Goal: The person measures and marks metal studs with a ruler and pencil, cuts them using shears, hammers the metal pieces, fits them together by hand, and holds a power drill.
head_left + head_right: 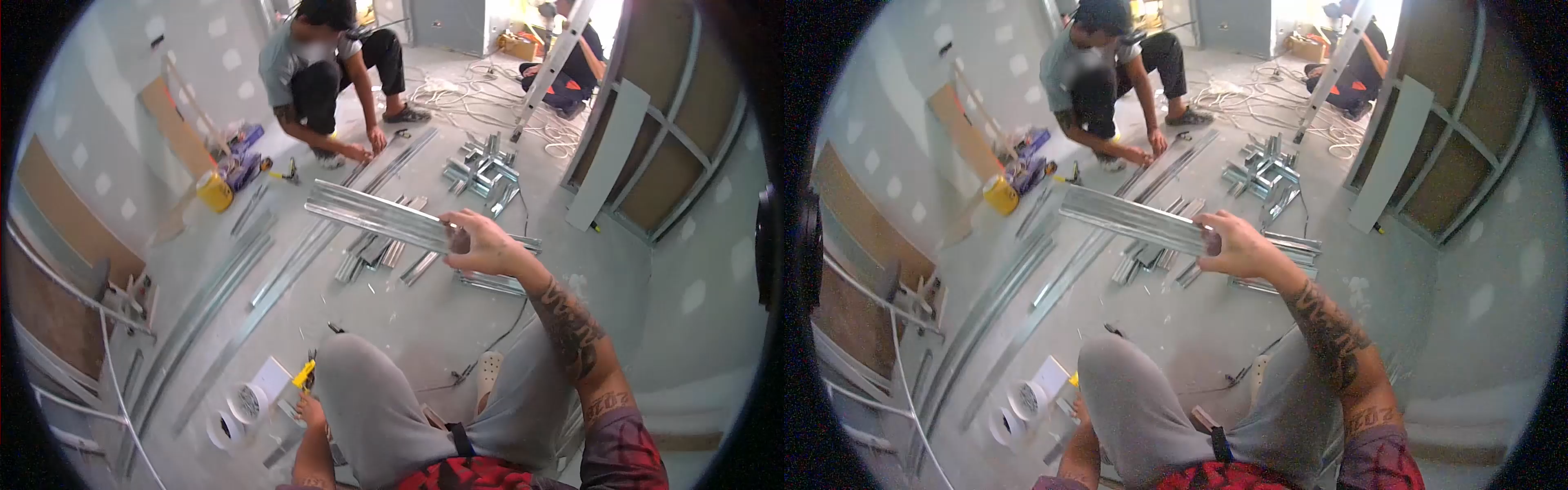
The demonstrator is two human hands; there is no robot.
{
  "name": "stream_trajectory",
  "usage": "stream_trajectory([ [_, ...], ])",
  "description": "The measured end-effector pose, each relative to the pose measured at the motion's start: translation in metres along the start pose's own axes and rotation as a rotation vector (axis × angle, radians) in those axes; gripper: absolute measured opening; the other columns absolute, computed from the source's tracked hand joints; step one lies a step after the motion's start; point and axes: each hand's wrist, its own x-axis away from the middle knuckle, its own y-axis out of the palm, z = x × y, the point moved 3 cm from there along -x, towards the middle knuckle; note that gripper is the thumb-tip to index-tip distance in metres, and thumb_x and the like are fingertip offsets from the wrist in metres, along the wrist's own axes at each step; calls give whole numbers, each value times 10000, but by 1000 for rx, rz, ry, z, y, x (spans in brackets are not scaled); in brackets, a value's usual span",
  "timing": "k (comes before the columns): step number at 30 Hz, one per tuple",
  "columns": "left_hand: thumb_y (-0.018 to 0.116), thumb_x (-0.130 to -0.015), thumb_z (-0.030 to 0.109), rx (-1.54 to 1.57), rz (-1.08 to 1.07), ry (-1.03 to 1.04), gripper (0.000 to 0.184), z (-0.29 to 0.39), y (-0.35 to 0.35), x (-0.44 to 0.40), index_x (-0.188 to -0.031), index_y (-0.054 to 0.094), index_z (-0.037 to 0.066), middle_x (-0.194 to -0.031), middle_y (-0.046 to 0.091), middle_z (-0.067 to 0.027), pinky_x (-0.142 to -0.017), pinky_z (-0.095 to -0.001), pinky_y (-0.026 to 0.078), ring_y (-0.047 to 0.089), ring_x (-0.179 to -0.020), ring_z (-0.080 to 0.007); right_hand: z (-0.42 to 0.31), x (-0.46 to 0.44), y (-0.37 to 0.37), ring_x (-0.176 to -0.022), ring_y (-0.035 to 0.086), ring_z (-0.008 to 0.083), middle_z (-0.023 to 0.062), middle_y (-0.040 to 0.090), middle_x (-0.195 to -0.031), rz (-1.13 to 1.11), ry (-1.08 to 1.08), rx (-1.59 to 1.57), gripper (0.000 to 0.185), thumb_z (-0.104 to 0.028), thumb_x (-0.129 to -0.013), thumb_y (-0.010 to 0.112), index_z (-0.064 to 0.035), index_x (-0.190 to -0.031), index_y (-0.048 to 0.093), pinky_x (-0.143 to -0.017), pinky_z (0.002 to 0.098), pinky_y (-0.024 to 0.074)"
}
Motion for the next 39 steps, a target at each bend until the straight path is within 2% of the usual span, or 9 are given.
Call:
stream_trajectory([
  [5, 700, -714, 578, -203, 37, 11, 969, 22, -55, 4, -1429, 374, 11, -1340, 494, -275, -995, -609, 389, 507, -1223, -427, 6, 8, -16, -924, 604, 259, 164, 608, -1011, -91, 133, -175, 632, -223, -691, 701, 39, -1242, 533, -845, 357, 484],
  [8, 595, -851, 437, -241, -493, 228, 395, 0, -60, -33, -902, 718, 65, -814, 718, -119, -622, -441, 544, 684, -686, -271, -1, 11, -16, -899, 585, 217, 162, 606, -1003, -111, 161, -428, 624, -369, -825, 648, 20, -1287, 493, -810, 333, 480],
  [13, 597, -755, 152, 833, -965, -398, 75, -23, -110, 54, -743, 537, 109, -658, 513, -44, -499, -304, 427, 468, -516, -189, 7, 8, -8, -914, 601, 246, 161, 619, -1001, -18, 183, -514, 629, -399, -831, 682, 30, -1259, 515, -831, 355, 478],
  [17, 662, -826, 199, 1068, -841, -191, 249, -30, -143, 100, -986, 609, 16, -851, 669, -128, -675, -387, 581, 670, -753, -257, 12, -12, -18, -954, 638, 333, 231, 639, -1048, 17, -76, -218, 590, -401, -811, 676, 29, -1194, 545, -827, 418, 500],
  [19, 631, -906, 393, 1138, -334, -11, 308, 18, -196, 141, -836, 581, 97, -712, 576, -37, -566, -327, 478, 567, -612, -187, -6, -21, -31, -933, 653, 389, 255, 660, -994, 46, -6, -82, 635, -483, -824, 661, 13, -1202, 542, -827, 450, 501],
  [21, 567, -934, 541, 1132, -195, 270, 534, 46, -239, 135, -1102, 588, 34, -815, 628, -60, -585, -319, 496, 616, -683, -189, -22, -27, -36, -888, 645, 442, 266, 664, -917, 117, -78, -84, 638, -562, -864, 613, -41, -1224, 538, -805, 477, 503],
  [24, 564, -920, 380, 1318, -3, 755, 409, 159, -336, 210, -1142, 556, 36, -817, 626, -76, -584, -290, 475, 599, -681, -151, -27, -30, -39, -904, 637, 457, 263, 665, -950, 89, 3, 73, 574, -561, -917, 558, -122, -1282, 500, -780, 499, 500],
  [27, 548, -764, 75, 1396, -17, 982, 502, 247, -358, 235, -1258, 496, 5, -1045, 606, -106, -847, -322, 512, 610, -906, -183, 20, -24, -15, -977, 622, 415, 201, 635, -1050, 295, -158, 65, 517, -479, -918, 588, -106, -1266, 502, -849, 460, 493],
  [39, 565, -760, -70, 1282, -607, 972, 536, 357, -205, 273, -1293, 528, -19, -992, 620, -68, -836, -266, 492, 611, -912, -138, 12, 27, -60, -958, 632, 360, 196, 635, -1018, 276, 75, 187, 502, -475, -957, 533, -21, -1170, 551, -815, 445, 502],
])
